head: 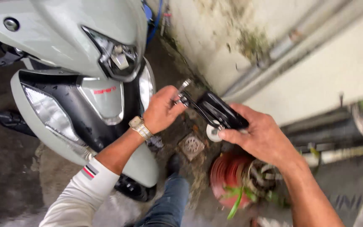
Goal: The person removes a black plastic cover from a scooter, then uses a wrench to tighten a bolt on the front assembly. They wash the cover with a cloth and soapy water, then reattach it to the scooter using a screwdriver.
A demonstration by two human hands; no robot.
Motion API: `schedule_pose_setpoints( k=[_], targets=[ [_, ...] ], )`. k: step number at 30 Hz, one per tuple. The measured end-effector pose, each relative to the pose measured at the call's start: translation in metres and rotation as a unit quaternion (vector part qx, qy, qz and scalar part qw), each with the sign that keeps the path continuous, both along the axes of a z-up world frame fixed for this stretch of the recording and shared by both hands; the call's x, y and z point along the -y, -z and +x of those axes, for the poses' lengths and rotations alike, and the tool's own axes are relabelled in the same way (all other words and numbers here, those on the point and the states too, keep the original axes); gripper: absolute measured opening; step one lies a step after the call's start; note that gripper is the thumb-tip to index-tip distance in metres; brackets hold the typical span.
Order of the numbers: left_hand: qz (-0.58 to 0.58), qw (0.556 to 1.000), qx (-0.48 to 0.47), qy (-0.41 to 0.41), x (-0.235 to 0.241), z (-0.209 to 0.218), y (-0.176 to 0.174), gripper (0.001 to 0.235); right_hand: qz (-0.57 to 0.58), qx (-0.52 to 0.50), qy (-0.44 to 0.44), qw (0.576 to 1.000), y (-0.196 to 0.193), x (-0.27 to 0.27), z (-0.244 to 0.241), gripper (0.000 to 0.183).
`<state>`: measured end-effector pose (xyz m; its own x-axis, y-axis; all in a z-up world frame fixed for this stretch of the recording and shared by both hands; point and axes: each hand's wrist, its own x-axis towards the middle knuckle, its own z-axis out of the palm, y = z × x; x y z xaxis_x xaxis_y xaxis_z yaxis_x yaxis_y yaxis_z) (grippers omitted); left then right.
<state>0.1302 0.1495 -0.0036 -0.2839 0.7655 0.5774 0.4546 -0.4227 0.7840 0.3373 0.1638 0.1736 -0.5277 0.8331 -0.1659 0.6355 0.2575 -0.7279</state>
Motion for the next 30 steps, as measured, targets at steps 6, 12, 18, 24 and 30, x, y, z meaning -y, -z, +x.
schedule_pose_setpoints(
  k=[6,12,18,24,30],
  targets=[
    [0.032,0.998,-0.009,-0.048,-0.108,-0.022,-0.022,0.020,0.072,0.111,-0.093,0.987,-0.016,-0.135,-0.056,0.054],
    [0.004,0.996,-0.021,-0.081,-0.168,-0.055,-0.061,0.022,0.105,0.093,-0.193,0.971,-0.010,-0.252,-0.110,0.057],
    [-0.069,0.975,-0.073,-0.197,-0.202,-0.119,-0.075,0.028,0.194,-0.009,-0.437,0.878,0.000,-0.321,-0.209,0.047],
    [-0.231,0.879,-0.213,-0.358,-0.226,-0.201,-0.088,0.016,0.257,0.212,-0.529,0.780,-0.018,-0.369,-0.304,0.065],
    [-0.434,0.763,-0.159,-0.451,-0.227,-0.223,-0.111,0.035,0.263,0.076,-0.666,0.694,0.023,-0.444,-0.375,0.059]
  ],
)
